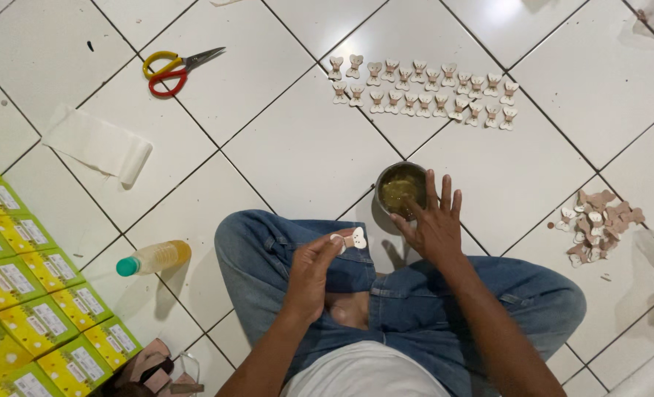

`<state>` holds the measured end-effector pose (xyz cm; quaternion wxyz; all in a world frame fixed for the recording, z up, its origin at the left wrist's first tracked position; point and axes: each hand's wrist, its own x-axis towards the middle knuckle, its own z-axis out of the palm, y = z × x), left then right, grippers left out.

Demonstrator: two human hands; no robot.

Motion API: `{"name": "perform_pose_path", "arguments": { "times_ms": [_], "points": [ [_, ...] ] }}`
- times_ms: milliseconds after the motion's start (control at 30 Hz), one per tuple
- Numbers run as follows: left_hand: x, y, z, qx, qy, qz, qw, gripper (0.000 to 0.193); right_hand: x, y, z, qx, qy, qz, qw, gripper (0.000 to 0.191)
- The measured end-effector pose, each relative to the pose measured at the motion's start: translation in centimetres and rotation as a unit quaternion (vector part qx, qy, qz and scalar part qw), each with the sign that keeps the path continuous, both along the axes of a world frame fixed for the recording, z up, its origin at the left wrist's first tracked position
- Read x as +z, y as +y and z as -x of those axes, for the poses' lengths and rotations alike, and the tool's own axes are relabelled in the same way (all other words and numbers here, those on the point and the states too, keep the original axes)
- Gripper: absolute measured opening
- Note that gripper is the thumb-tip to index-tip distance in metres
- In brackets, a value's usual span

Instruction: The person sits on the floor and repeatedly picks up small white and brown paper cutouts. They apply a liquid from a metal cup to the cutouts and press them together, then place the assembled items in rows on the floor. A pair of scissors and stacked boxes are visible nearby.

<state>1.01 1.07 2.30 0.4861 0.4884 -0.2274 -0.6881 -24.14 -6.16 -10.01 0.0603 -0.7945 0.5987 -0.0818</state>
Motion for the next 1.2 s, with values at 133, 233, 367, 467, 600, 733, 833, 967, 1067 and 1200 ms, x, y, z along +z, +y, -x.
{"name": "perform_pose_path", "arguments": {
  "times_ms": [133, 233, 367, 467, 600, 733, 833, 967, 1067, 1200],
  "points": [
    [-0.5, 0.3, -0.8, 0.022, -0.022, -0.014, 0.999, 0.035, -3.3, -0.3, 0.9, 0.025, 0.015, -0.039, 0.999, 0.062],
    [-0.5, 0.2, -0.9, 0.025, -0.007, -0.008, 1.0, 0.035, -3.1, 0.1, 1.1, 0.006, 0.021, -0.068, 0.997, 0.055],
    [-0.2, 0.0, -0.7, 0.021, -0.012, -0.002, 1.0, 0.035, 0.7, 1.0, 0.7, -0.011, -0.015, -0.087, 0.996, 0.039],
    [0.1, -0.3, -0.2, 0.015, -0.007, 0.011, 1.0, 0.033, 5.6, 2.1, -0.1, -0.018, -0.126, -0.138, 0.982, 0.024],
    [0.6, -0.1, 0.5, 0.012, 0.013, 0.031, 0.999, 0.031, 12.5, 6.5, -2.8, 0.004, -0.381, -0.111, 0.918, 0.028],
    [0.9, 0.1, 0.9, -0.004, -0.004, 0.056, 0.998, 0.031, 15.4, 7.1, -5.1, 0.059, -0.395, -0.053, 0.915, 0.043],
    [1.3, 0.4, 1.1, -0.017, -0.01, 0.052, 0.998, 0.031, 15.7, 6.8, -5.8, 0.071, -0.377, -0.038, 0.923, 0.047],
    [1.5, 0.6, 1.2, -0.011, -0.02, 0.056, 0.998, 0.031, 15.8, 7.3, -5.4, 0.09, -0.339, -0.013, 0.936, 0.047],
    [1.5, 0.5, 1.2, -0.005, -0.027, 0.069, 0.997, 0.031, 15.9, 8.0, -4.8, 0.092, -0.332, -0.013, 0.939, 0.049],
    [1.5, 0.4, 1.2, -0.01, -0.03, 0.073, 0.997, 0.031, 15.5, 7.8, -4.8, 0.076, -0.35, -0.016, 0.933, 0.048]
  ]
}}
